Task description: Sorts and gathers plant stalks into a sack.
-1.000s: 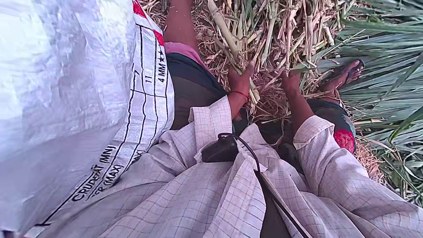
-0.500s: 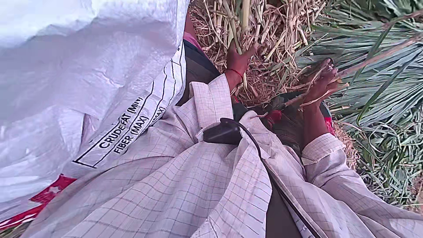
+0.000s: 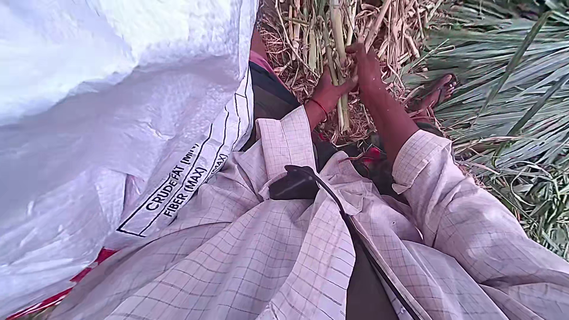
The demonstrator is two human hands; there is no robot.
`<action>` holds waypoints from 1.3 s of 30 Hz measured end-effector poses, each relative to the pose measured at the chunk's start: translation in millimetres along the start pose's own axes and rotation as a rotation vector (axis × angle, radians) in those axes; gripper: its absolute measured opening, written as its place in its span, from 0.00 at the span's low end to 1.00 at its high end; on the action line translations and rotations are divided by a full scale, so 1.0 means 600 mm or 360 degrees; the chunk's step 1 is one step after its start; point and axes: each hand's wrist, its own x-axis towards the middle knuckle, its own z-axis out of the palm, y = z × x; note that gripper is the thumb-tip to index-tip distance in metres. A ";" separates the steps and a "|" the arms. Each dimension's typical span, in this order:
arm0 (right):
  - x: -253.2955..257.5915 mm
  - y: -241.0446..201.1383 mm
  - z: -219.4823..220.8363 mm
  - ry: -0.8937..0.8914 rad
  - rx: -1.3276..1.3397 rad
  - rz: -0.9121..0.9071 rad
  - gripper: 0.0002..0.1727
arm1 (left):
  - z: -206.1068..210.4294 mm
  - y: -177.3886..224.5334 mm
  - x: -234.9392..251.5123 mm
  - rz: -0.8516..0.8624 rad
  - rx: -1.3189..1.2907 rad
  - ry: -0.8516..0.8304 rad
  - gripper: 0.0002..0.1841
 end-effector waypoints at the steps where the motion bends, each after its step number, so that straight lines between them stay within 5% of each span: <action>1: 0.019 0.011 0.006 -0.0122 -0.0054 -0.0097 0.30 | -0.001 0.004 0.000 -0.0041 -0.0055 0.0040 0.39; 5: 0.093 0.065 -0.020 -0.0262 0.0031 0.0122 0.43 | -0.021 0.035 0.004 -0.0096 -0.0171 0.0529 0.39; 9: 0.164 0.213 -0.055 0.0093 -0.0169 0.0600 0.24 | -0.055 0.039 0.029 0.0291 -0.0016 0.0891 0.41; 13: 0.220 0.316 -0.040 -0.0009 -0.0740 0.0639 0.22 | -0.048 0.046 0.026 0.0425 0.0107 0.0897 0.40; 20: 0.264 0.315 0.060 -0.0072 -0.1262 0.0851 0.45 | -0.034 0.023 0.032 0.0323 0.0042 0.0859 0.36; 23: 0.274 0.348 0.054 -0.0107 -0.1062 0.0877 0.36 | -0.036 0.019 0.036 0.0218 -0.0027 0.0884 0.35; 26: 0.248 0.337 0.015 -0.0232 -0.0371 0.0920 0.28 | -0.036 0.023 0.036 0.0186 -0.0128 0.0909 0.34; 28: 0.218 0.301 -0.016 -0.0308 0.0113 0.1006 0.13 | -0.036 0.024 0.034 0.0201 -0.0156 0.0912 0.33; 33: 0.128 0.183 -0.110 -0.0160 0.0455 0.0776 0.05 | -0.046 0.026 0.036 0.0314 -0.0076 0.0923 0.35; 36: 0.058 0.155 -0.161 -0.0233 0.0712 0.0536 0.14 | -0.046 0.028 0.037 0.0267 0.0020 0.0960 0.36; 39: -0.002 0.141 -0.171 -0.0351 0.0445 0.0507 0.19 | -0.047 0.022 0.035 0.0195 0.0146 0.0961 0.39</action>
